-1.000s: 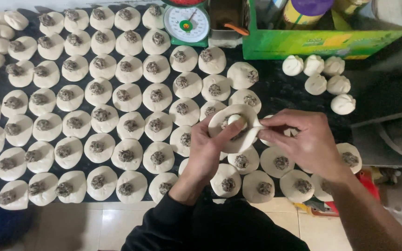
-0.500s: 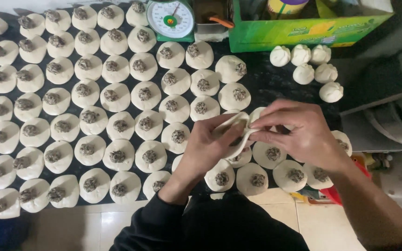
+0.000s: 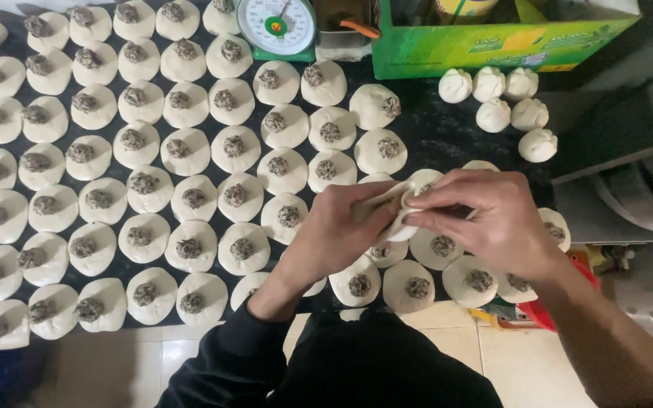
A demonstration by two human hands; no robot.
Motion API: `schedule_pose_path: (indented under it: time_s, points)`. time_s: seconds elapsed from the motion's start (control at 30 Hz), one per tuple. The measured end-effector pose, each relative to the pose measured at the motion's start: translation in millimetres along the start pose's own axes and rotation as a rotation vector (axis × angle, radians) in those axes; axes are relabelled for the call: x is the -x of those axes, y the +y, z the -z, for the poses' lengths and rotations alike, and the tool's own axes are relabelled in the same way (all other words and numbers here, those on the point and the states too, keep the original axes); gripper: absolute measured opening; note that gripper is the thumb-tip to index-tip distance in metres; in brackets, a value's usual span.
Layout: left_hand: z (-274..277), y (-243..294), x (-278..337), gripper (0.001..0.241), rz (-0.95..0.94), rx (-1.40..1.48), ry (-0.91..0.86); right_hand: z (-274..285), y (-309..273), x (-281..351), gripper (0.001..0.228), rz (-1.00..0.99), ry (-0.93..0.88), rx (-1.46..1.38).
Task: Retrieving a bag of fillings from a refrigerator and placing them into pre-filled dough portions to make buns.
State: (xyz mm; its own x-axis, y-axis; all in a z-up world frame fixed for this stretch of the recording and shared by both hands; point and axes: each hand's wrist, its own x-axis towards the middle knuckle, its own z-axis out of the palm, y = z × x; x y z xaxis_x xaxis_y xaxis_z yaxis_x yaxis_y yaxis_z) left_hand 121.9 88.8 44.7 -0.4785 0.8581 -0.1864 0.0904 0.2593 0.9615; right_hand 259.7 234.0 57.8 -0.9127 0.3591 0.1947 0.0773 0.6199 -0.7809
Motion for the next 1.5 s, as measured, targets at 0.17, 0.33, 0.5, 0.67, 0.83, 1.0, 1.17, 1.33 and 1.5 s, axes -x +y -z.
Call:
schedule_pose_path:
  time_s: [0.17, 0.33, 0.5, 0.67, 0.83, 1.0, 1.17, 1.33, 1.5]
  points:
    - [7.2, 13.6, 5.8, 0.041, 0.028, -0.027, -0.15, -6.1, 18.3, 6.0, 0.033, -0.29, -0.004, -0.19]
    - [-7.2, -26.5, -4.9, 0.057, 0.074, 0.599, -0.015, -12.9, 8.5, 9.2, 0.02, -0.218, 0.164, -0.263]
    - [-6.3, -6.0, 0.7, 0.046, -0.057, 0.345, -0.005, -11.3, 1.7, 1.7, 0.018, -0.127, 0.127, -0.231]
    - [-5.3, -14.0, 2.2, 0.043, -0.119, 0.366, -0.104, -3.6, 16.2, 3.3, 0.054, -0.183, 0.064, -0.287]
    - [-12.6, -34.1, 3.9, 0.057, -0.079, 0.68, -0.14, -4.3, 21.9, 9.7, 0.021, -0.165, 0.102, -0.313]
    - [-13.0, -39.9, 9.5, 0.064, -0.031, 0.927, -0.128, -1.5, 23.1, 9.6, 0.018, -0.125, 0.193, -0.319]
    - [-3.5, -20.5, 10.6, 0.055, 0.199, 0.892, -0.136, 4.4, 4.6, 5.7, 0.024, 0.021, 0.016, -0.065]
    - [-9.5, -24.4, 10.6, 0.04, 0.156, 0.815, -0.197, 3.3, 2.6, 4.9, 0.024, 0.096, -0.101, -0.084]
    - [-18.2, -20.5, 14.4, 0.028, 0.224, 0.668, -0.03, -7.8, -7.6, 1.9, 0.022, 0.137, -0.126, -0.08]
